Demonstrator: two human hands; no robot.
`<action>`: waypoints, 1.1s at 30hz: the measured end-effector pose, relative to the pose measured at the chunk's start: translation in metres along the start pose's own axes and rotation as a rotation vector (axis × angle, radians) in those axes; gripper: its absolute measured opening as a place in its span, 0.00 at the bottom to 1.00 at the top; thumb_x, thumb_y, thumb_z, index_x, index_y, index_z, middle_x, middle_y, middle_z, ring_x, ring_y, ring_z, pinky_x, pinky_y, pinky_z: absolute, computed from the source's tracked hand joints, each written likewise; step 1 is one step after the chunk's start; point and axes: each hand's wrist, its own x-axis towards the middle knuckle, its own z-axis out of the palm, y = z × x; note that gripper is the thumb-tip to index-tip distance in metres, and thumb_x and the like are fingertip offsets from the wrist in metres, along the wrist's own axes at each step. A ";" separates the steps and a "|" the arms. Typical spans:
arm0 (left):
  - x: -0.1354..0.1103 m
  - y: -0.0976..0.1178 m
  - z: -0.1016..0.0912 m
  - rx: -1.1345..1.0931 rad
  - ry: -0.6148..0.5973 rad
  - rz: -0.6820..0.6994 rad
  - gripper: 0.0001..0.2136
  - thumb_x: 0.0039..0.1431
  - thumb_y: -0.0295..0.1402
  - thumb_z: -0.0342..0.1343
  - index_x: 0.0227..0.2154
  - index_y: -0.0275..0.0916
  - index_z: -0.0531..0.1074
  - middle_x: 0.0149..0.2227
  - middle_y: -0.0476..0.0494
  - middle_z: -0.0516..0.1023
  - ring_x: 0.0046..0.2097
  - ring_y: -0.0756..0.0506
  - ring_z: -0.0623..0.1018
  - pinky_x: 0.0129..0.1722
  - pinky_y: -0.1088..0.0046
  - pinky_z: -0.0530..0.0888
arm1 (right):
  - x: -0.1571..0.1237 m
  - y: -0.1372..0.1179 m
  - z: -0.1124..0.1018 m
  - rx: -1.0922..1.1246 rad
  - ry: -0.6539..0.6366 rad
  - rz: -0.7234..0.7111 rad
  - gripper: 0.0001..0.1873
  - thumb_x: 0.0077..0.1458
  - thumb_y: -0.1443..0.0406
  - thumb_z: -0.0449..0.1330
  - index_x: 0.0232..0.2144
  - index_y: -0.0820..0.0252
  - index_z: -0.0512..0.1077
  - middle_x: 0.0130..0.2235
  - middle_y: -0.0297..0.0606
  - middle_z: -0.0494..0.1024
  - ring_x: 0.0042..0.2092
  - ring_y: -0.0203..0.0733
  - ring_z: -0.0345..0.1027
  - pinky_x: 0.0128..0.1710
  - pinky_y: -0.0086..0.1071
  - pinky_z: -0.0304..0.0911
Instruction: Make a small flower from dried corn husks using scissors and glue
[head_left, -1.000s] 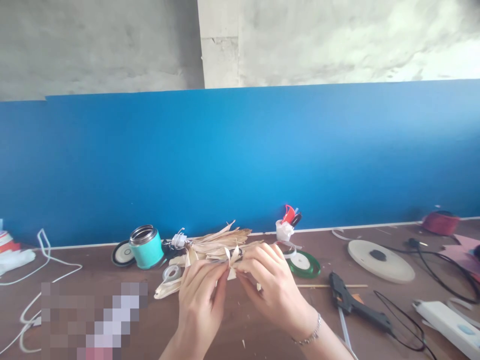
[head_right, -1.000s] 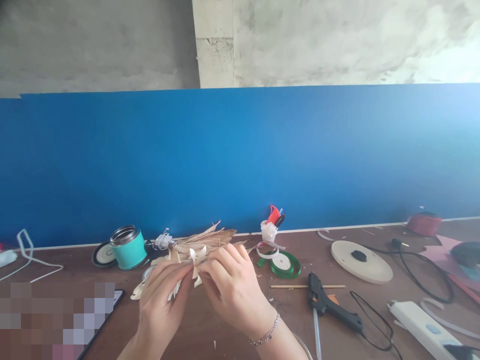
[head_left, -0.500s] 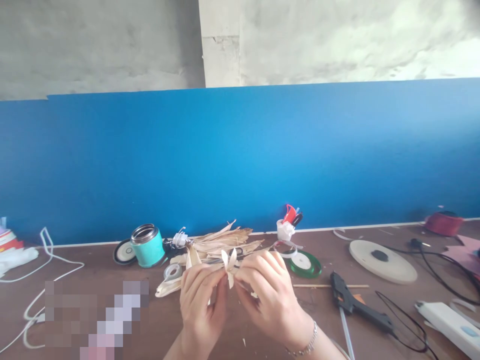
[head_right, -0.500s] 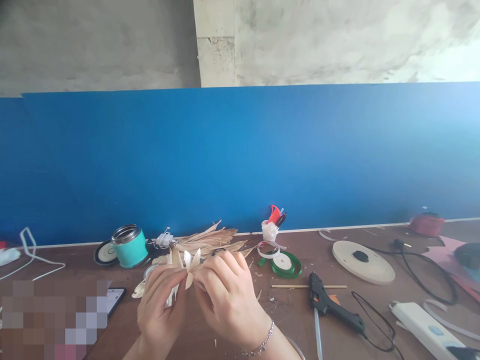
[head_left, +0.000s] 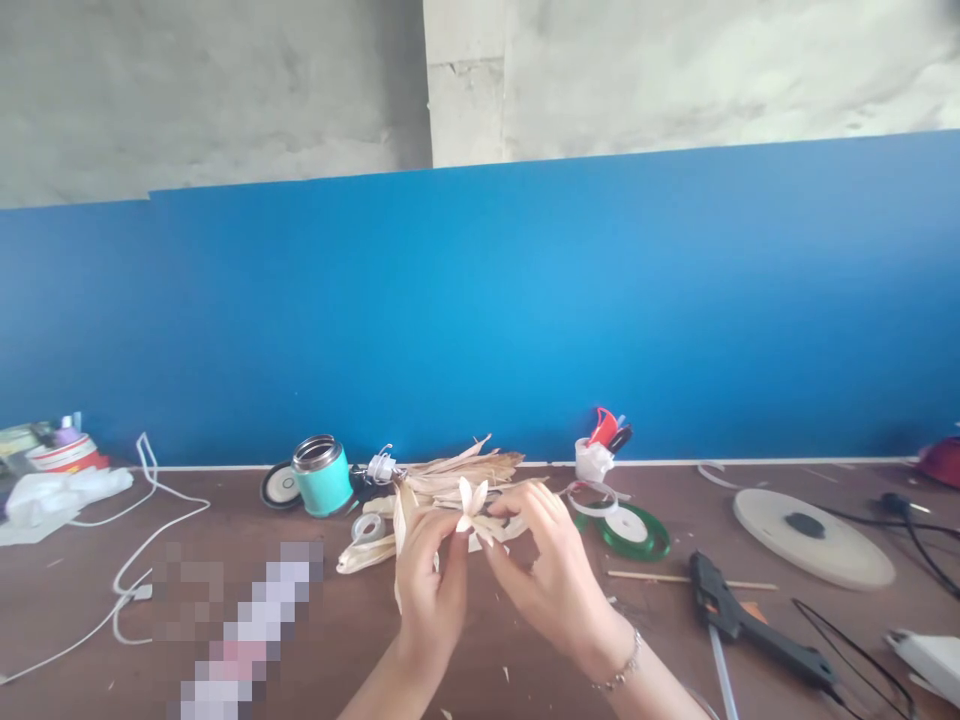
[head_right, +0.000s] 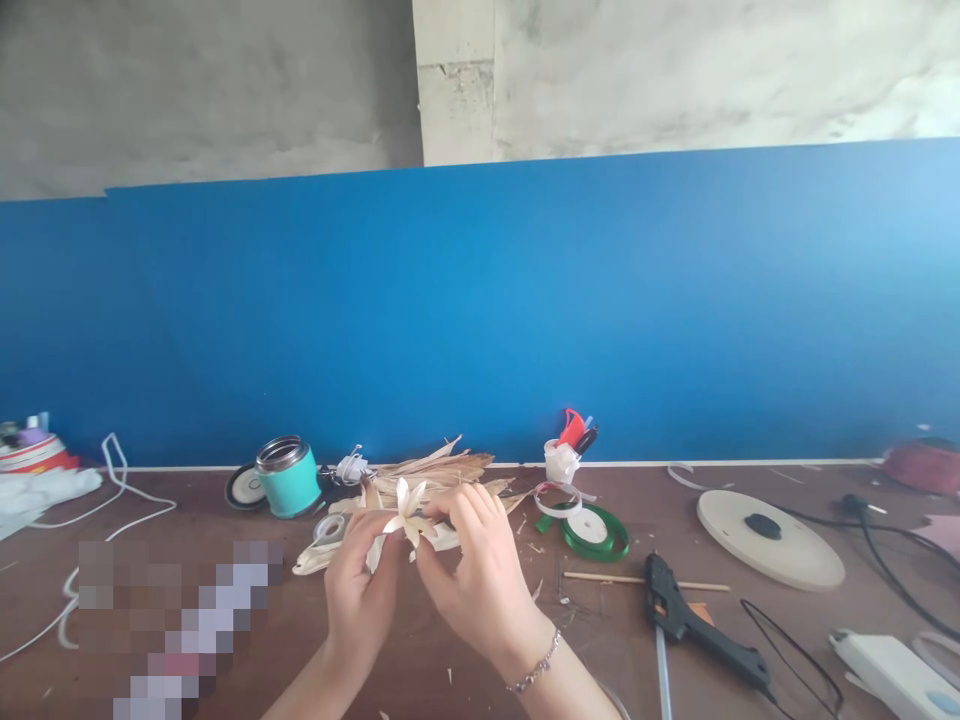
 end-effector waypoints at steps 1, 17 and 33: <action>0.000 -0.001 0.001 -0.016 -0.017 -0.056 0.06 0.59 0.27 0.50 0.31 0.40 0.72 0.30 0.47 0.74 0.33 0.47 0.73 0.33 0.73 0.69 | 0.000 0.002 0.003 0.035 -0.024 0.065 0.05 0.50 0.72 0.56 0.29 0.58 0.65 0.31 0.35 0.72 0.35 0.40 0.64 0.35 0.32 0.58; 0.001 -0.002 0.005 -0.172 -0.069 -0.161 0.09 0.60 0.31 0.49 0.33 0.40 0.75 0.33 0.46 0.77 0.36 0.46 0.73 0.37 0.72 0.68 | -0.005 0.006 0.016 0.110 0.044 0.068 0.06 0.51 0.71 0.56 0.25 0.58 0.69 0.28 0.35 0.74 0.31 0.39 0.65 0.33 0.32 0.60; -0.003 -0.006 0.005 -0.153 -0.066 -0.126 0.09 0.60 0.31 0.49 0.34 0.41 0.75 0.33 0.46 0.77 0.36 0.46 0.74 0.37 0.71 0.69 | -0.010 0.002 0.021 0.131 0.094 0.073 0.07 0.52 0.72 0.55 0.27 0.58 0.71 0.27 0.36 0.73 0.31 0.40 0.65 0.33 0.33 0.61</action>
